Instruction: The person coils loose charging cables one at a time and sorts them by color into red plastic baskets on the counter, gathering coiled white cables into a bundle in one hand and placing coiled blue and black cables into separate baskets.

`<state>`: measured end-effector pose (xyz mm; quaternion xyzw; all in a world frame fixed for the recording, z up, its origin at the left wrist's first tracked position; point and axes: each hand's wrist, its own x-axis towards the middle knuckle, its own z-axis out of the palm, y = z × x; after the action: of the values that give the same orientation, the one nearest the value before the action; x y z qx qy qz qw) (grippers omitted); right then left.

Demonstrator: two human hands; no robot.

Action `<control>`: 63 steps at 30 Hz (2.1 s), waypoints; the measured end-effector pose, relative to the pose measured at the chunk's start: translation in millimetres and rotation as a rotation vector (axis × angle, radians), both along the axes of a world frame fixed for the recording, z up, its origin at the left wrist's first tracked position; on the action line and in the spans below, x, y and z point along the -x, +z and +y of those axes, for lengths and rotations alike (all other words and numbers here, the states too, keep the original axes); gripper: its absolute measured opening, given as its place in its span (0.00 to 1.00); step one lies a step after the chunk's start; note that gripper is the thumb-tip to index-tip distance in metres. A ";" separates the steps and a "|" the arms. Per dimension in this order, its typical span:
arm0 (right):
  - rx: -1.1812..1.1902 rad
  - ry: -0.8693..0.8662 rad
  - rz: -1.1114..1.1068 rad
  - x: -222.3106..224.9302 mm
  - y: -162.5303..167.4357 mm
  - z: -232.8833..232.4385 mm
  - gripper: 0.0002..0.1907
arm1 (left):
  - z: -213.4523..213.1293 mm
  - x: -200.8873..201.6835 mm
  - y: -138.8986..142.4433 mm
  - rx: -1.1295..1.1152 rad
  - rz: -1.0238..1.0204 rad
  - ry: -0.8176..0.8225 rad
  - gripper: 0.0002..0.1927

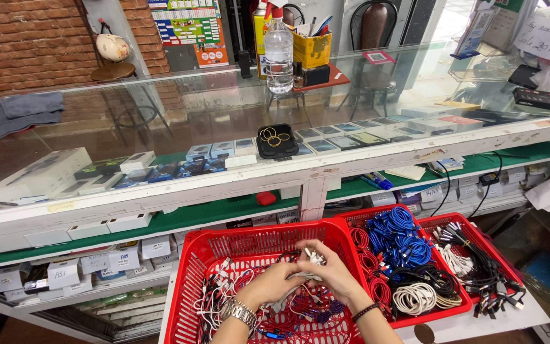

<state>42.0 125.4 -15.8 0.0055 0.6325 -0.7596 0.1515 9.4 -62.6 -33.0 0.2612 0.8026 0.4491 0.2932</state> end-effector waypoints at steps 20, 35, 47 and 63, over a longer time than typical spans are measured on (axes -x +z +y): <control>1.164 0.005 0.164 3.0 -64.4 30.0 0.14 | -6.0 6.6 -37.7 -0.840 -0.661 0.642 0.19; 0.415 -0.259 -0.086 18.6 -15.6 -4.7 0.31 | 4.2 -4.7 -6.8 -0.254 -0.199 0.371 0.22; 0.017 -0.090 -0.137 7.0 -14.1 -19.2 0.22 | -14.4 -3.4 25.2 0.040 0.017 0.175 0.13; -0.206 -0.252 0.038 31.1 -15.1 -19.8 0.11 | -27.4 14.5 -16.7 0.176 -0.020 0.083 0.18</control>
<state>10.9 105.6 -30.9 0.0860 0.7040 -0.7038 0.0415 -5.2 -90.0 -49.6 0.1963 0.8460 0.3914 0.3042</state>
